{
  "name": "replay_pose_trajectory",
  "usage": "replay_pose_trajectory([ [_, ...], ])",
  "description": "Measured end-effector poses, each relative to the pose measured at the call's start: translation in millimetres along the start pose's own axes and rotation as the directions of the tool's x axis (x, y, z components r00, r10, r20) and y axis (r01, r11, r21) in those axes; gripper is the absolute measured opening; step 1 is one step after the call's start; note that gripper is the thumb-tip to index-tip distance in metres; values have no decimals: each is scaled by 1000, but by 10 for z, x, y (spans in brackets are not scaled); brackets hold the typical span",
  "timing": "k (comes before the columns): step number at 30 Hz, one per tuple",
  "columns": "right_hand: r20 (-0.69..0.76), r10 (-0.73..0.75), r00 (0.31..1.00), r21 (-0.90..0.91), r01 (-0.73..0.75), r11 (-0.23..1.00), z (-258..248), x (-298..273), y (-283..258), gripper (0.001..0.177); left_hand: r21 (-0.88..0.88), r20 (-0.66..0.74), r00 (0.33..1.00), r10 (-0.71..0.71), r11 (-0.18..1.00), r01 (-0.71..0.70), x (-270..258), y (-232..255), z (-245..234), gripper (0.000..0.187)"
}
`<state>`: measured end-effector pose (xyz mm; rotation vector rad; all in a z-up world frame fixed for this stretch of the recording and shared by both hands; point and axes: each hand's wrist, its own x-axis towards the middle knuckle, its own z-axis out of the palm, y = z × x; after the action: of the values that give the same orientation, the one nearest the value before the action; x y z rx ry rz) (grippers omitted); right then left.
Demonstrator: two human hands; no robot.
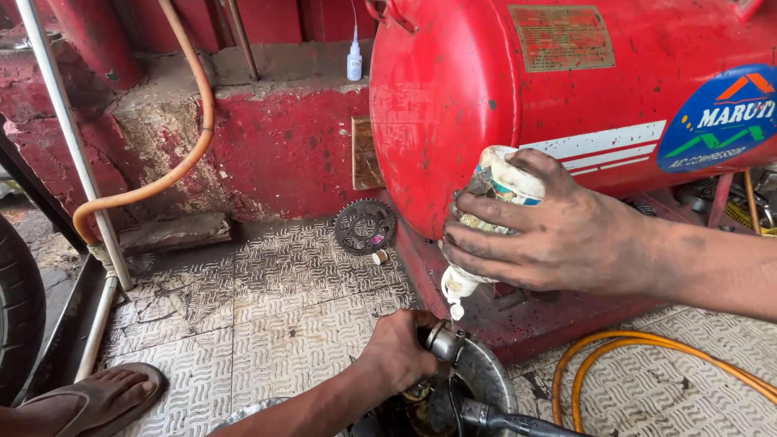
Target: Cleaning a mechanical component, likely a carburetor, with a brush and liquid from a bottle.
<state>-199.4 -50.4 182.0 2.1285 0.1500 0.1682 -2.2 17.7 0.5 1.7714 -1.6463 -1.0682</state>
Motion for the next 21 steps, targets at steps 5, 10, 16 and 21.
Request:
replay_pose_trajectory([
  [5, 51, -17, 999, -38, 19, 999, -64, 60, 61, 47, -17, 15, 1000, 4, 1000, -4, 2, 40, 21, 71],
  [10, 134, -29, 991, 13, 27, 1000, -118, 114, 154, 52, -61, -29, 997, 75, 995, -77, -66, 105, -23, 60],
  [16, 182, -72, 981, 27, 68, 997, -165, 115, 220, 52, 0, -69, 997, 42, 999, -42, -131, 180, -84, 68],
  [21, 66, -41, 997, 54, 37, 998, -98, -76, 254, 49, 26, -28, 995, 94, 995, -93, -169, 169, -35, 79],
])
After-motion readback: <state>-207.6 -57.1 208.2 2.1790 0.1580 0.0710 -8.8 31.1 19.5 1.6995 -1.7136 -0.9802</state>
